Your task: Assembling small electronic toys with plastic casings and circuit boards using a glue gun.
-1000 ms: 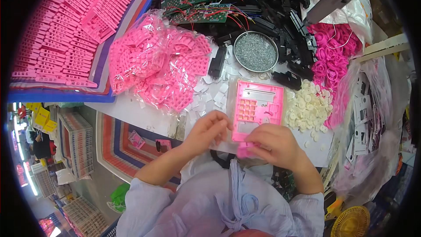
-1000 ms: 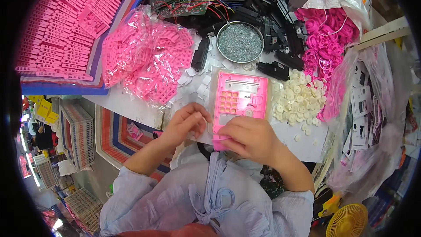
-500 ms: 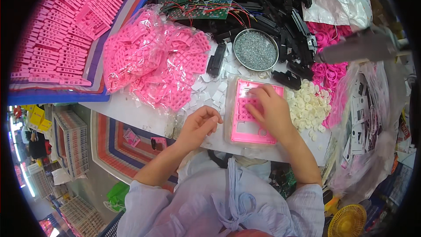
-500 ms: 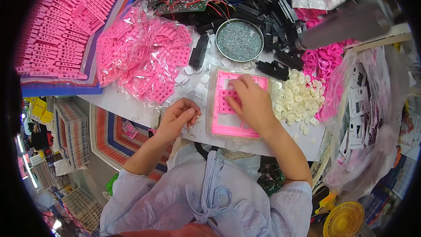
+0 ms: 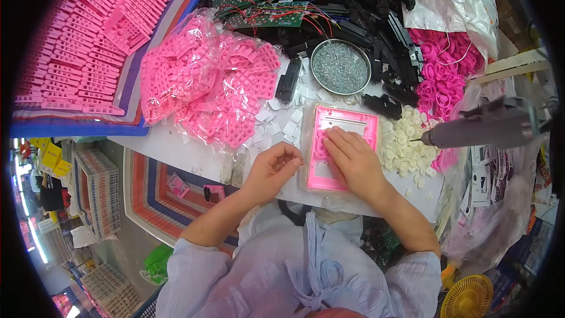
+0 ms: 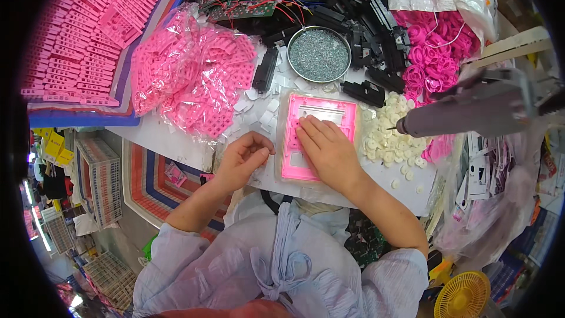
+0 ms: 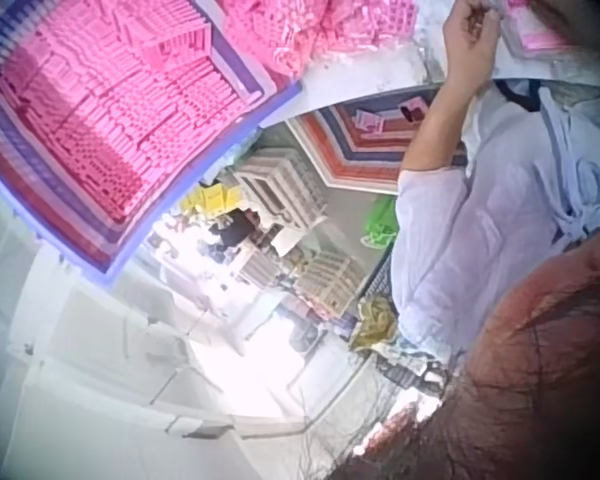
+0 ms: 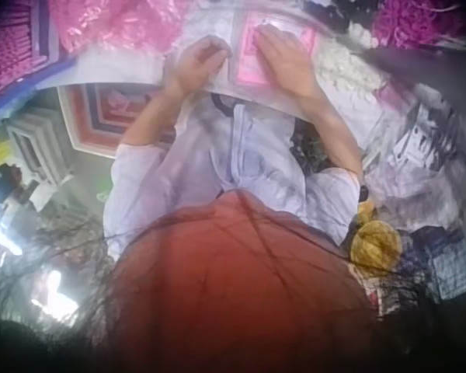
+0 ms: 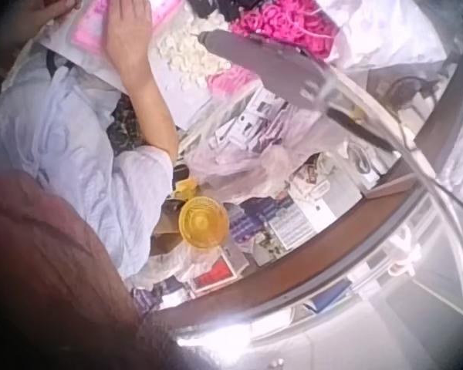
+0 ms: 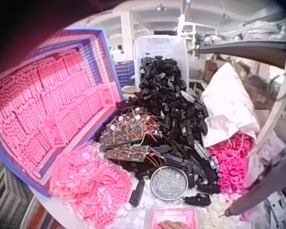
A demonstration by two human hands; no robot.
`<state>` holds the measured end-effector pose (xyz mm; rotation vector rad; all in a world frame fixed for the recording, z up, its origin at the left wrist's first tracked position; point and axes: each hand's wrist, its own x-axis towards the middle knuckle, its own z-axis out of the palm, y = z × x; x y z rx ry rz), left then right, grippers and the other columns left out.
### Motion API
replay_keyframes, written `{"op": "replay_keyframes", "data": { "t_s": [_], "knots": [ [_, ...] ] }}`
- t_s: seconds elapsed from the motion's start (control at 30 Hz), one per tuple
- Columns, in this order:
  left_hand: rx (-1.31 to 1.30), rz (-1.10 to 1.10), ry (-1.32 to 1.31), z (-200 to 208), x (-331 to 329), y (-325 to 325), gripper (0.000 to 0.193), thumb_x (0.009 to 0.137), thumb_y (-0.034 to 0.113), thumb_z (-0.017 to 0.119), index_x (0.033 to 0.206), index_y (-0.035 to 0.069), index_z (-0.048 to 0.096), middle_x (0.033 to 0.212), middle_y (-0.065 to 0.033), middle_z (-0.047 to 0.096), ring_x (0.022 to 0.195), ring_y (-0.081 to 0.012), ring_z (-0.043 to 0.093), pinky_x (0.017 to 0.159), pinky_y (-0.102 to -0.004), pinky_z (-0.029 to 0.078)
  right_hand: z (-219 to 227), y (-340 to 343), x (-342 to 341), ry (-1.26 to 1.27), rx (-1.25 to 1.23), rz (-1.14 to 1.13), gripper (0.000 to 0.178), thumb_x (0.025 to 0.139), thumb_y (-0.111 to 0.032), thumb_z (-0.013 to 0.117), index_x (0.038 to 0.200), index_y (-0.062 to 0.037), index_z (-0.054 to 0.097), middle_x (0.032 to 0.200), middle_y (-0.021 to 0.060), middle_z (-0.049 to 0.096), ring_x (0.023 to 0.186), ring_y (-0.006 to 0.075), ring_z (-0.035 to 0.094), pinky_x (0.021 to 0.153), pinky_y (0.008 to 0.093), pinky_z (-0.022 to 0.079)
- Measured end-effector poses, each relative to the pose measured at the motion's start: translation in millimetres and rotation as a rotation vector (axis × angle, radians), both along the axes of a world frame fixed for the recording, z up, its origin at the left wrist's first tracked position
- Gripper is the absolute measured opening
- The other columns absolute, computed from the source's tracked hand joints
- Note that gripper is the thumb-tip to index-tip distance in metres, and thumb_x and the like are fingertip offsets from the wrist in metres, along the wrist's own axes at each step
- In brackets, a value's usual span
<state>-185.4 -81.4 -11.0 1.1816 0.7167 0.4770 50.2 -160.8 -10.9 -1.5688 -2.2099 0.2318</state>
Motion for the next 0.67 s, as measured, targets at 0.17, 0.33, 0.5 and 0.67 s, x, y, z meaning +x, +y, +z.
{"op": "replay_keyframes", "data": {
  "t_s": [0.17,0.33,0.5,0.67],
  "knots": [
    [0.033,-0.005,0.044,-1.3,-6.8,0.4,0.012,0.099,0.009,0.058,0.109,0.002,0.060,0.101,-0.0018,0.063,0.083,-0.0044,0.054,0.075,-0.0217,0.045,20.0,-13.4,-15.1,-0.123,-0.140,-0.023,0.067,0.084,-0.032,0.068,0.138,0.0042,0.051,0.149,0.0218,0.045,0.142,0.0358,0.039,0.113,0.0560,0.031],
    [0.056,-0.013,0.081,-2.2,-4.6,4.6,0.011,0.099,0.007,0.058,0.108,0.001,0.060,0.102,-0.0016,0.063,0.082,-0.0043,0.055,0.073,-0.0213,0.046,31.6,-24.7,-17.5,-0.108,-0.258,0.002,0.094,0.081,-0.058,0.066,0.147,0.0031,0.041,0.158,0.0221,0.031,0.151,0.0341,0.023,0.116,0.0638,0.017],
    [0.446,-0.067,0.171,19.7,7.8,22.4,0.011,0.093,0.005,0.063,0.103,0.000,0.063,0.096,-0.0026,0.064,0.078,-0.0079,0.058,0.069,-0.0238,0.047,25.3,-20.6,-24.1,-0.194,-0.317,0.018,0.101,0.081,-0.069,0.058,0.150,0.0028,0.038,0.160,0.0215,0.029,0.153,0.0328,0.019,0.117,0.0645,0.014],
    [0.858,-0.202,0.339,67.8,21.5,66.4,0.014,0.092,0.015,0.066,0.104,0.007,0.065,0.093,-0.0091,0.065,0.077,-0.0196,0.064,0.069,-0.0359,0.050,24.5,-19.4,-25.3,-0.247,-0.344,0.017,0.104,0.081,-0.072,0.058,0.151,0.0019,0.036,0.161,0.0202,0.027,0.153,0.0331,0.017,0.117,0.0658,0.012]
  ]
}}
